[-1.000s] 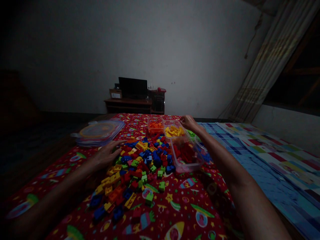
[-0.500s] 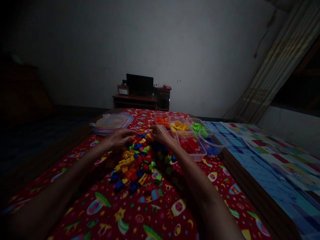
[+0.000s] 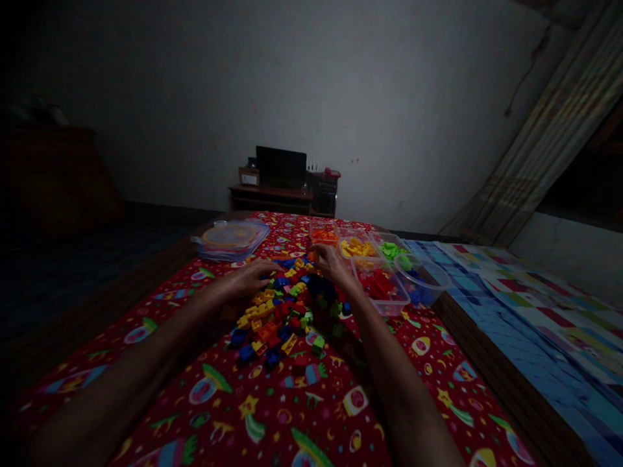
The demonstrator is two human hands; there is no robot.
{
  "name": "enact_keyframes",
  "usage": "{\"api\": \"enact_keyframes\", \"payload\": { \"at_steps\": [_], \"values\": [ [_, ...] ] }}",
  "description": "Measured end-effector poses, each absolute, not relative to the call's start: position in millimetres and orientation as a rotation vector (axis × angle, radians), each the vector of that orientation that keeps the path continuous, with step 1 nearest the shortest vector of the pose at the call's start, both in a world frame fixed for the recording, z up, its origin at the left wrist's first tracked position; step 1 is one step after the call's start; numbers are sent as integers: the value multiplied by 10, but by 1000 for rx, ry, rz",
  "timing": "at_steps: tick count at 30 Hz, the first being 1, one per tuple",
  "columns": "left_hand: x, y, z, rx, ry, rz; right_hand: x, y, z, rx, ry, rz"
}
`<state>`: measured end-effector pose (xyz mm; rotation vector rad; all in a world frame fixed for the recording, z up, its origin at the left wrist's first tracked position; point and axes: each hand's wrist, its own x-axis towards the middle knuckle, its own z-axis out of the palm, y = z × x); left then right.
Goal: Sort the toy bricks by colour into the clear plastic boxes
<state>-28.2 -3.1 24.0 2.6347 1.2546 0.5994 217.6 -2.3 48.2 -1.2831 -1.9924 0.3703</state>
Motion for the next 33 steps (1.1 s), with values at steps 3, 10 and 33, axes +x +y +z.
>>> {"api": "enact_keyframes", "payload": {
  "at_steps": [3, 10, 33],
  "values": [
    [-245, -62, 236, 2644, 1331, 592, 2274, 1, 509, -1343, -1851, 506],
    [-99, -196, 444, 2501, 1332, 878, 2186, -217, 649, -1120, -1739, 949],
    [-234, -135, 521, 2455, 1432, 814, 2177, -343, 522, -1769, -2395, -114]
  ]
}}
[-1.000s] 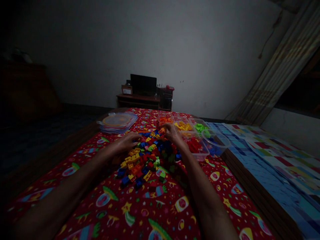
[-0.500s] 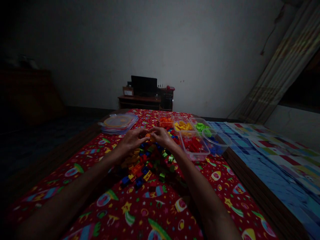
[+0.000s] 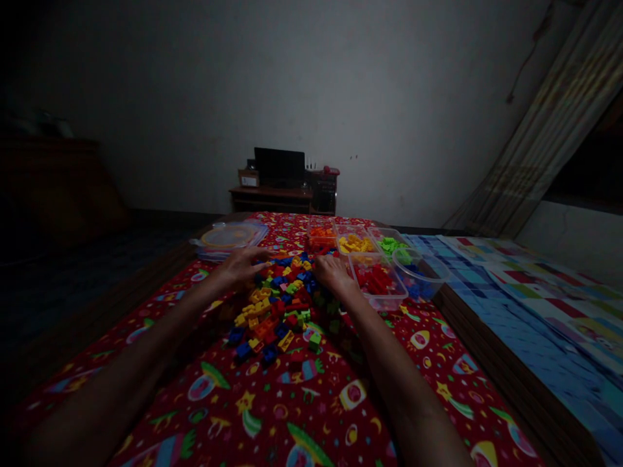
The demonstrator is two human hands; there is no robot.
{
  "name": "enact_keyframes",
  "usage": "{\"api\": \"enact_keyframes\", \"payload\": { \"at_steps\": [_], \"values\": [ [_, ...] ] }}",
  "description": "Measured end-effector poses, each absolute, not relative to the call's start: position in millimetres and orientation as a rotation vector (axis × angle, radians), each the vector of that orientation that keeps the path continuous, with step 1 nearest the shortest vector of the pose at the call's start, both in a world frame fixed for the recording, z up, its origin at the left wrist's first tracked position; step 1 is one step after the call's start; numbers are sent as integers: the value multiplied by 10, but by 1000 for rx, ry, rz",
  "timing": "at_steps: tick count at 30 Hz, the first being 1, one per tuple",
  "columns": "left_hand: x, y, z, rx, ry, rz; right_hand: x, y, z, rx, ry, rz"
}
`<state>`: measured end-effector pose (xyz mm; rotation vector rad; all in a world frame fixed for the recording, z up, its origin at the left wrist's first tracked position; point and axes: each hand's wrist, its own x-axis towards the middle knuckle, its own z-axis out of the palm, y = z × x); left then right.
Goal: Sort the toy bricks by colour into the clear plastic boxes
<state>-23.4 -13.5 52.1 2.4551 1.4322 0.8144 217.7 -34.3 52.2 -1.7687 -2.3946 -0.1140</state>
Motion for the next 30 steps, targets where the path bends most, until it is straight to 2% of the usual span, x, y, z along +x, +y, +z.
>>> {"api": "enact_keyframes", "payload": {
  "at_steps": [7, 12, 23, 30],
  "values": [
    [-341, -338, 700, 2420, 1299, 136, 2164, -371, 547, -1902, -2372, -169],
    [-191, -437, 632, 2544, 1411, 97, 2265, -321, 554, -1811, -2350, -83],
    [-297, -337, 678, 2525, 1410, 138, 2141, -334, 674, -1418, -2292, 364],
    [-222, -442, 712, 2558, 1476, 136, 1982, -367, 589, -1190, -2138, 886]
  ]
}}
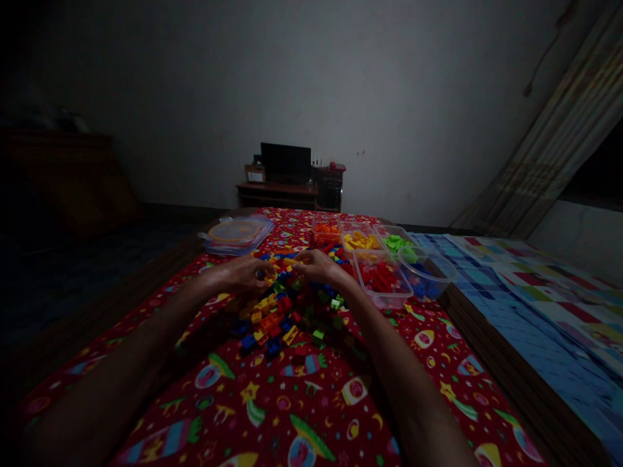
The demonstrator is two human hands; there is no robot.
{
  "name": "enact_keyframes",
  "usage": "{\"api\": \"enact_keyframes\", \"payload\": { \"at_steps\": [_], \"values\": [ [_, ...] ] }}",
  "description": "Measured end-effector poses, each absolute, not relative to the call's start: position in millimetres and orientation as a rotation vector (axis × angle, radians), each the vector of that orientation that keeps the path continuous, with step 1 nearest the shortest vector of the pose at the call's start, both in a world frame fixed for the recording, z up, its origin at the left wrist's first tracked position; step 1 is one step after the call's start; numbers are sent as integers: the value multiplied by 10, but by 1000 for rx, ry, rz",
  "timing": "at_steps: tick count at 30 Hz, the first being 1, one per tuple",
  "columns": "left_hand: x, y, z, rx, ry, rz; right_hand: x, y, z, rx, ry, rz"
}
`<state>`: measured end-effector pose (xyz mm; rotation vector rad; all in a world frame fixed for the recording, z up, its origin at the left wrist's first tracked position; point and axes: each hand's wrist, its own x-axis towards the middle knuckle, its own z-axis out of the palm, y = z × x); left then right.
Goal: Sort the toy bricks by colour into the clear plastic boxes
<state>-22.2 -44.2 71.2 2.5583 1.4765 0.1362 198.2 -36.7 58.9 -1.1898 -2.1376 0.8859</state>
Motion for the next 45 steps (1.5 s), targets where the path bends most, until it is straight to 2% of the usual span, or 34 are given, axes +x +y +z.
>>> {"api": "enact_keyframes", "payload": {
  "at_steps": [9, 14, 18, 23, 28, 33, 39, 45],
  "values": [
    [-188, -304, 657, 2023, 1231, 772, 1863, -391, 501, -945, -1587, 1584],
    [11, -296, 522, 2152, 1209, 981, 1801, -408, 489, -807, -1405, 1747],
    [136, -345, 460, 2498, 1292, 1008, 1750, -386, 422, -888, -1365, 1650],
    [119, -335, 504, 2478, 1373, 1094, 1829, -365, 451, -942, -1425, 1498],
    [-134, -256, 653, 2379, 1434, 1276, 2262, -128, 664, -1114, -1543, 1066],
    [-290, -205, 683, 2222, 1493, 1353, 2743, 403, 754, -1553, -1474, 691],
    [-323, -207, 679, 2209, 1473, 1309, 2948, 745, 923, -1718, -1474, 524],
    [-461, -76, 554, 2318, 1589, 1158, 2930, 573, 1116, -1639, -1504, 472]
  ]
}}
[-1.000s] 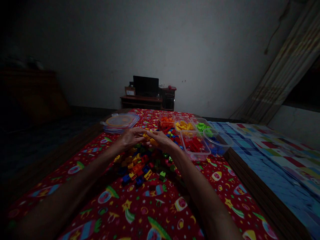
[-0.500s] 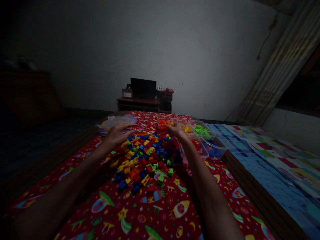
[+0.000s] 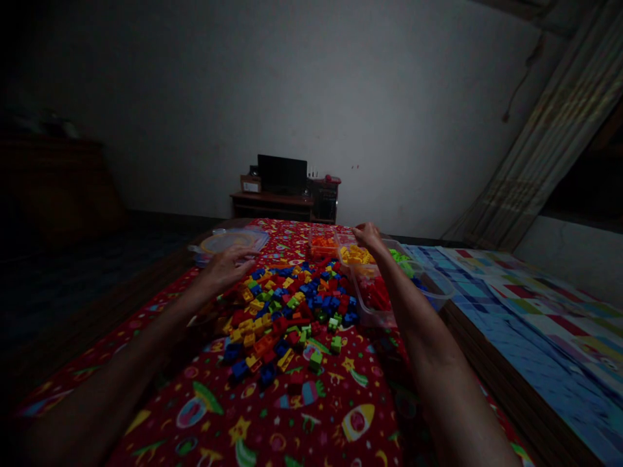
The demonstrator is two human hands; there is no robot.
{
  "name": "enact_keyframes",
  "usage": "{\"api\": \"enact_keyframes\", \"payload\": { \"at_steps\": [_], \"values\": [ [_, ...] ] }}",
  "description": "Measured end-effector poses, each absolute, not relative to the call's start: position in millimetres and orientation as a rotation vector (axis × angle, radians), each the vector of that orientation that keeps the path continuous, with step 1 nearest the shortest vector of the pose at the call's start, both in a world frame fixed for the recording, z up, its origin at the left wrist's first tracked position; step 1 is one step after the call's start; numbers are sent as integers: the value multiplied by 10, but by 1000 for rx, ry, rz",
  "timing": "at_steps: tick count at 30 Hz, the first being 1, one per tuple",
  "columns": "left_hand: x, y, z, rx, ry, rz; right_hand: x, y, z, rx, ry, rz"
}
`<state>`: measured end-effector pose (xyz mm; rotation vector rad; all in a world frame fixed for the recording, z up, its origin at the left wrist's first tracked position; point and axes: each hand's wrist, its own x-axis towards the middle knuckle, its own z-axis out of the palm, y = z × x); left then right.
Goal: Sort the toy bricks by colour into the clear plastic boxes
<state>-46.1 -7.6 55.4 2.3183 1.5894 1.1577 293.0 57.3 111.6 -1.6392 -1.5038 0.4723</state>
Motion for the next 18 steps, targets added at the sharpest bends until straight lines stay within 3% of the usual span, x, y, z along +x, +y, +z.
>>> {"api": "enact_keyframes", "payload": {
  "at_steps": [5, 15, 18],
  "values": [
    [-541, 71, 294, 2358, 1655, 970, 2684, 124, 891, -1307, -1764, 728],
    [-596, 33, 229, 2374, 1418, 532, 1876, -525, 372, -714, -2615, 171],
    [-623, -13, 286, 2375, 1401, 480, 1862, -509, 321, -763, -2697, 50]
  ]
}}
